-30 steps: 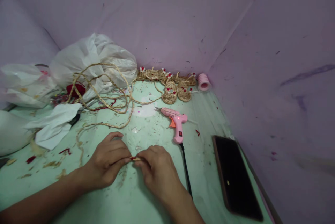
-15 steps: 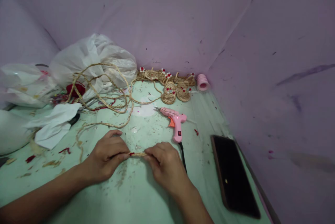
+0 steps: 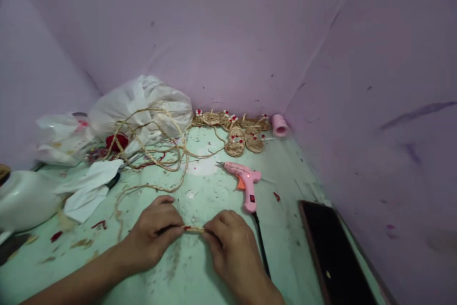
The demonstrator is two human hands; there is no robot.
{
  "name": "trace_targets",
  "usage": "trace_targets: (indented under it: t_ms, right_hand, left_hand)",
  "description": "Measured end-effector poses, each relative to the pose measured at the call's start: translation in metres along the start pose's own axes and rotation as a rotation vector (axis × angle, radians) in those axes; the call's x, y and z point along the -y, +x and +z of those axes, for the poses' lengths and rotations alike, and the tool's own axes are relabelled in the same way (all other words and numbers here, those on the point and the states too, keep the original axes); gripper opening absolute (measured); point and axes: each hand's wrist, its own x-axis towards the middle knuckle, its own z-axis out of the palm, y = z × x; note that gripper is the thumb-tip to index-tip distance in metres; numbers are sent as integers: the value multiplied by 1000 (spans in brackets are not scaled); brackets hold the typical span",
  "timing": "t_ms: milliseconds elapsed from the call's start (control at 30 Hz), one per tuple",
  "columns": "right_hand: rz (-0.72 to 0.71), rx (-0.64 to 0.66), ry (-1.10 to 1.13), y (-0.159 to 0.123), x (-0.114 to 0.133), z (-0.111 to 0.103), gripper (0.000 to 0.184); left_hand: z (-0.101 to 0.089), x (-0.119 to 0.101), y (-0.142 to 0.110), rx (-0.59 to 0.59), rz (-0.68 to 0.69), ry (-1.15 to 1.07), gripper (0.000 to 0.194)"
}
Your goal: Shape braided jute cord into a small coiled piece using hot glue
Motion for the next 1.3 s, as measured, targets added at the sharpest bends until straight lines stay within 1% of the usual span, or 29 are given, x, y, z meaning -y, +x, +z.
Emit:
trace_targets:
  t_ms: [100, 200, 300, 400, 567, 667, 767, 867, 967, 1067, 1167, 1233, 1300]
  right_hand:
    - [36, -20, -31, 0, 2, 1, 16]
    - [26, -33, -6, 0, 1, 1, 16]
    - [22, -35, 22, 1, 0, -1, 14]
    - [18, -47, 6, 3, -1, -3, 14]
    - [-116, -97, -175, 8, 4, 2, 16]
    - [-154, -100, -181, 11, 7, 10, 13]
    - [-163, -118, -157, 13, 9, 15, 14]
    - [-147, -144, -145, 12, 8, 15, 12]
    - [-135, -130, -167, 12, 8, 13, 9]
    - [-135, -135, -176, 11, 7, 13, 12]
    - [-113, -138, -169, 10, 5, 15, 11]
    - [-110, -130, -166, 9, 4, 15, 10]
    - [-118, -129, -158, 9, 4, 16, 9]
  left_hand:
    - [0, 2, 0, 16, 38, -15, 14]
    - [0, 1, 1, 9, 60, 40, 16]
    - [-2, 0, 2, -2, 109, 93, 16]
    - [-2, 0, 4, -23, 135, 112, 15]
    - [-1, -1, 5, -30, 189, 120, 14]
    - [0, -2, 4, -36, 206, 147, 14]
    - [0, -2, 3, -43, 190, 175, 16]
    - [0, -2, 2, -29, 148, 194, 17]
    - [0, -2, 2, -31, 147, 191, 17]
    - [1, -3, 1, -8, 161, 184, 16]
    - [1, -3, 0, 10, 121, 197, 15]
    - [2, -3, -1, -3, 91, 212, 14]
    - [2, -3, -3, -24, 98, 219, 14]
